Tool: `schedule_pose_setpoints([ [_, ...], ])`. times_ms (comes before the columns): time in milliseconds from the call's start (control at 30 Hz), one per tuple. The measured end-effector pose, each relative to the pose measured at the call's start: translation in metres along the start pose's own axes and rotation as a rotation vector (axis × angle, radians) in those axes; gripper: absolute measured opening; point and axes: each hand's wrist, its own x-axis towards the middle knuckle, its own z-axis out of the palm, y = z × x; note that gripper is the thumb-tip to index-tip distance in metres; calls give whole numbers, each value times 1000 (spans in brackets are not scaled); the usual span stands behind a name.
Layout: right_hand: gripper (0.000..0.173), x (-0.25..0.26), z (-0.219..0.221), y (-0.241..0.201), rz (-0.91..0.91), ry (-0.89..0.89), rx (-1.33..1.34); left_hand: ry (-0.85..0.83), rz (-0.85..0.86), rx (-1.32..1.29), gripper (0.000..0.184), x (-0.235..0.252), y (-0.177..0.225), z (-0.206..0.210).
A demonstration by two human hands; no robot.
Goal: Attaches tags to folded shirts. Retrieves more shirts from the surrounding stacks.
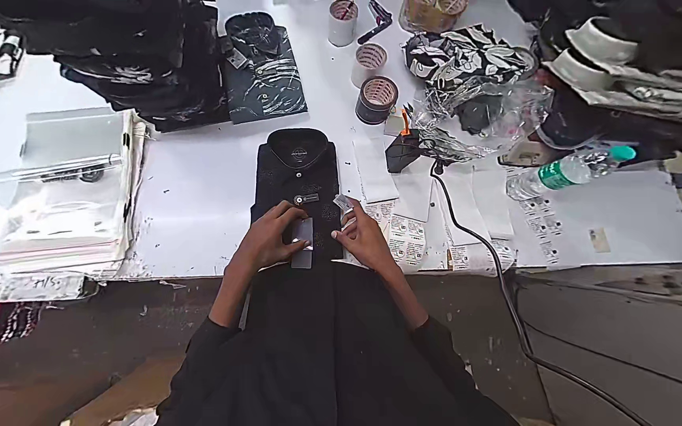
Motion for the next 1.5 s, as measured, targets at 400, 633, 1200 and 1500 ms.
schedule_pose_setpoints([
  [400,20,0,11,3,-129,327,189,111,-75,4,60,-5,10,21],
  [633,21,0,11,47,-160,469,221,80,-106,-173,73,-5,17,25],
  [1200,63,-10,13,-2,-99,212,266,23,-40,-251,73,-4,5,26],
  [1500,64,8,41,-22,51,-109,-28,41,-11,-283,74,-5,-1,32],
])
